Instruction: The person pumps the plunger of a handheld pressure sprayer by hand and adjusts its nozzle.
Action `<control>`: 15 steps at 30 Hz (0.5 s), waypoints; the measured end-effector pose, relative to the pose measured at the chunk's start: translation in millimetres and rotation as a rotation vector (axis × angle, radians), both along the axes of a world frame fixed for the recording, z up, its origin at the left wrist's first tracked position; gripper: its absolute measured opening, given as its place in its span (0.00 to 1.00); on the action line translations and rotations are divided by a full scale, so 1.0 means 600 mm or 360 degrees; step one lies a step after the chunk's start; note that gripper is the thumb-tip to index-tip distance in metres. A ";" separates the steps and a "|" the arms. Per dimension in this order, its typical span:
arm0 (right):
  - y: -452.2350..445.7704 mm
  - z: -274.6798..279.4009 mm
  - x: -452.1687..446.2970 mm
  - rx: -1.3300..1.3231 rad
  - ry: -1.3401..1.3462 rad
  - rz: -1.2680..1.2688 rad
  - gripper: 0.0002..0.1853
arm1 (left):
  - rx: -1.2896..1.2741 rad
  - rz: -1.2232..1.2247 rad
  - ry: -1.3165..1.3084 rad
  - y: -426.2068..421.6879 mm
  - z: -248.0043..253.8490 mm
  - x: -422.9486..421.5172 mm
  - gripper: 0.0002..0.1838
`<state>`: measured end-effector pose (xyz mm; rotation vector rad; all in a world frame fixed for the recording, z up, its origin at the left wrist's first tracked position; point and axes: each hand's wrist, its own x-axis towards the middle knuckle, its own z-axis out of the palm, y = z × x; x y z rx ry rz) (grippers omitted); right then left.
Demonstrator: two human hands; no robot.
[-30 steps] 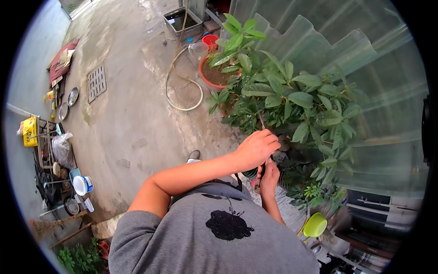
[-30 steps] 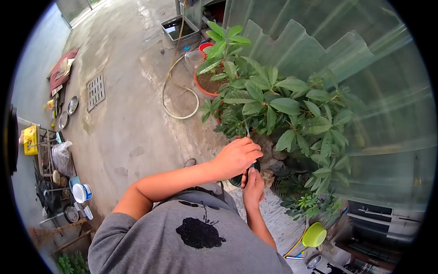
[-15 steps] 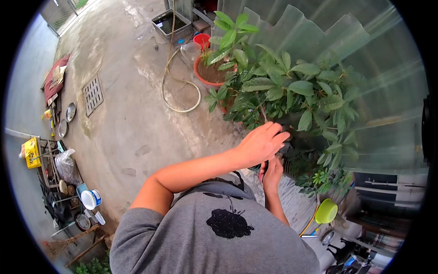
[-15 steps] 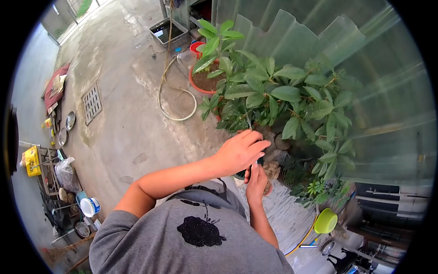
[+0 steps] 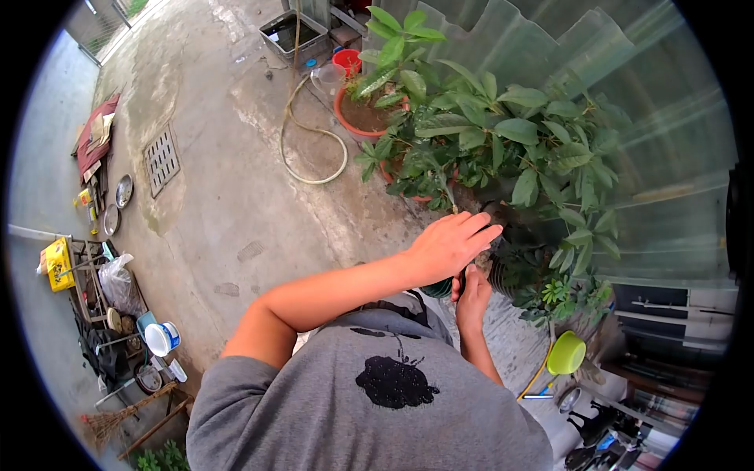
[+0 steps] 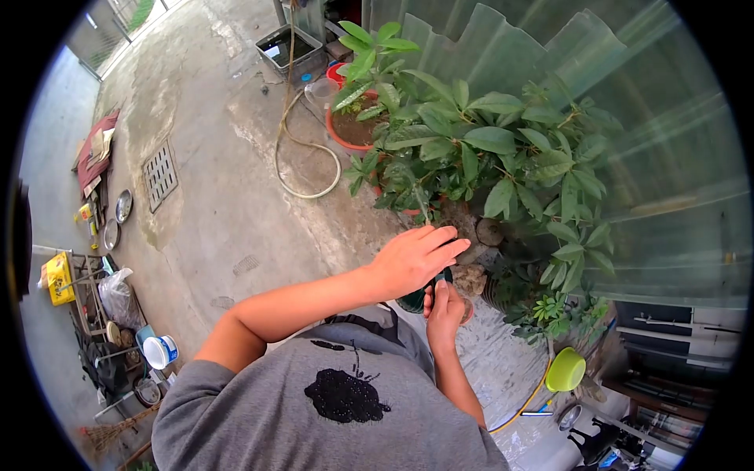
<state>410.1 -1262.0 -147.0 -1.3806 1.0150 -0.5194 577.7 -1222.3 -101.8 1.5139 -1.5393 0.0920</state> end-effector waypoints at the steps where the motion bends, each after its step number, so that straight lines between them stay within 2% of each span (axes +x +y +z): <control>1: -0.003 0.000 -0.011 -0.0006 0.0002 -0.0008 0.22 | 0.0012 -0.0001 0.0001 -0.001 -0.001 -0.009 0.24; 10: -0.098 0.010 -0.148 -0.0019 0.0103 -0.0055 0.22 | 0.0091 0.0102 -0.0203 -0.124 0.034 -0.127 0.16; 15: -0.173 0.008 -0.249 -0.0006 0.0047 0.0031 0.19 | -0.0145 0.0236 -0.0285 -0.195 0.078 -0.226 0.11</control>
